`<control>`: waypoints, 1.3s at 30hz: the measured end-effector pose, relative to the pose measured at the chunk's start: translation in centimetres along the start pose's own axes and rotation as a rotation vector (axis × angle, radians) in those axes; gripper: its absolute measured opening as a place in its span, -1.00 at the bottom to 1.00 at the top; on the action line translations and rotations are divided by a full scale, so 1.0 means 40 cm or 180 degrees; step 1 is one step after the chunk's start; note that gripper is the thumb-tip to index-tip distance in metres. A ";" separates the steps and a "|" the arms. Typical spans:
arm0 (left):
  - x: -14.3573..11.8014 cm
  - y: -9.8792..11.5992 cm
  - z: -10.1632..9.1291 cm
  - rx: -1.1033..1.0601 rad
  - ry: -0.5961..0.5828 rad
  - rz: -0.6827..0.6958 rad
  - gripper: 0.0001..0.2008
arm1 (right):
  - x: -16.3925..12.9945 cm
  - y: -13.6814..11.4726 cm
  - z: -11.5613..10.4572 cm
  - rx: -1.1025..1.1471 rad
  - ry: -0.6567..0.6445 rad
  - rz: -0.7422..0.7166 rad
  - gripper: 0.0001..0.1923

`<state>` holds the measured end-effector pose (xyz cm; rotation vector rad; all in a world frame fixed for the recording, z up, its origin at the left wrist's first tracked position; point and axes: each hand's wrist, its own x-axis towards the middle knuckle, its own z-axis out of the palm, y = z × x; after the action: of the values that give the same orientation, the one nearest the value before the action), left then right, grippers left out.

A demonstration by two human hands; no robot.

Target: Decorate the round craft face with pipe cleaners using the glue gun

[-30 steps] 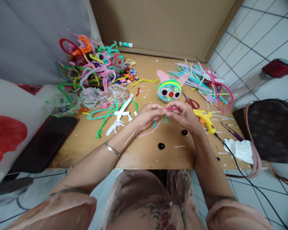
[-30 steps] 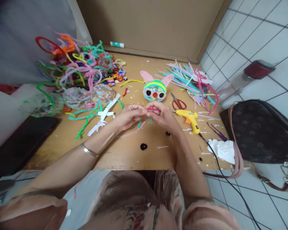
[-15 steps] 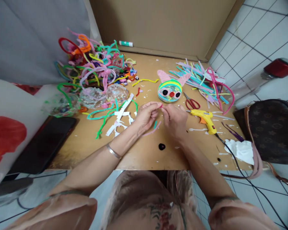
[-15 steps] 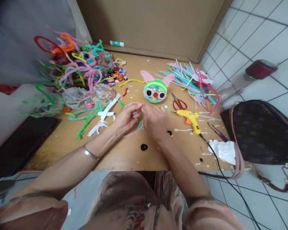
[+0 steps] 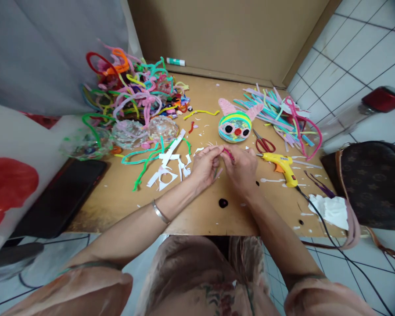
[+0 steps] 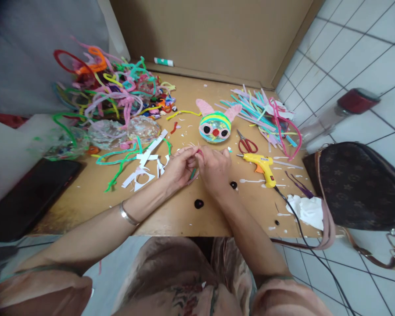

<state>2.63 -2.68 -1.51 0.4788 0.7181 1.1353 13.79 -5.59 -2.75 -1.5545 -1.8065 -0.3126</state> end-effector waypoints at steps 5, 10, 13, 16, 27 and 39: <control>-0.001 -0.001 -0.004 0.0184 -0.0204 -0.0068 -0.72 | 0.008 0.018 -0.019 0.0178 0.0043 0.0052 -0.72; 0.007 0.017 -0.008 0.0681 -0.0481 0.0159 -0.67 | 0.033 0.054 -0.049 0.0967 -0.0256 0.0146 -0.79; 0.018 0.031 -0.016 0.1046 -0.0746 0.0115 -0.72 | 0.045 0.071 -0.061 0.1445 -0.0441 0.0198 -0.80; 0.025 0.043 -0.024 0.1224 -0.0974 0.0054 -0.71 | 0.050 0.077 -0.065 0.1801 -0.0629 0.0218 -0.78; 0.024 0.056 -0.019 0.0768 -0.0894 0.0040 -0.71 | 0.056 0.066 -0.094 0.1345 -0.0473 -0.0070 -0.69; 0.011 0.035 -0.002 0.0407 -0.0315 0.0132 -0.76 | 0.022 0.019 -0.044 0.0127 0.0030 -0.0335 -0.62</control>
<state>1.78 -1.76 -0.73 0.6564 0.6996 1.1006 15.14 -5.80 -1.13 -1.4312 -1.8796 -0.3309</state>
